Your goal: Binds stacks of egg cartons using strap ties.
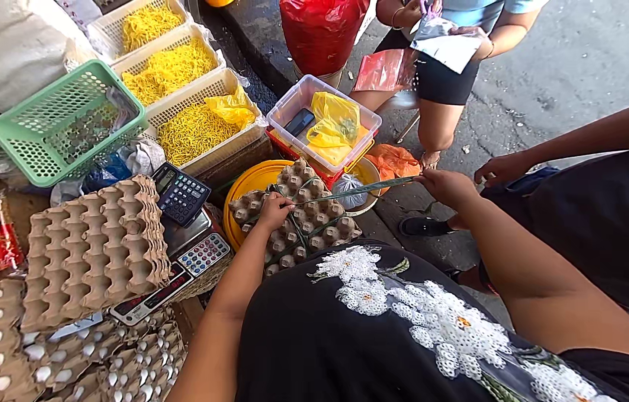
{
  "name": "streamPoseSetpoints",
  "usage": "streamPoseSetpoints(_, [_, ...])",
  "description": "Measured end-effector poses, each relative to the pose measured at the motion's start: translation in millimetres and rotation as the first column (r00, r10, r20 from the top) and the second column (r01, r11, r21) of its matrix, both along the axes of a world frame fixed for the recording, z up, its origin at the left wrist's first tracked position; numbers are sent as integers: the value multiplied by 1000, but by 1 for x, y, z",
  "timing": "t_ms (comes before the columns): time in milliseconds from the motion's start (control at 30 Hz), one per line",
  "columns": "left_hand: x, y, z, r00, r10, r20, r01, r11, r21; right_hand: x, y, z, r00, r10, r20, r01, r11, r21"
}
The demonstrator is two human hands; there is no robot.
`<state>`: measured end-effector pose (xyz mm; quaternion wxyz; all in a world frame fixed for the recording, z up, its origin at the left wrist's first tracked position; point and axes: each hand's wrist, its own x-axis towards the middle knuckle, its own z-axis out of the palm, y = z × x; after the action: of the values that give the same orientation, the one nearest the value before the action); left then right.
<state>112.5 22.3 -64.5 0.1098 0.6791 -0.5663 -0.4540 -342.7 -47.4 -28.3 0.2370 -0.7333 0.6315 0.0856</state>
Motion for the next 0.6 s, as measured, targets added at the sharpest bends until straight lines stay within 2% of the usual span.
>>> streamPoseSetpoints(333, [-1,2,-1,999,-36,9,36,999,-16,-6,0,-6,1000,10,8,-10,1000,13])
streamPoseSetpoints(600, [-1,1,15,999,-41,16,42,998,-37,-1,-4,2,1000,26,14,-26,999,-31])
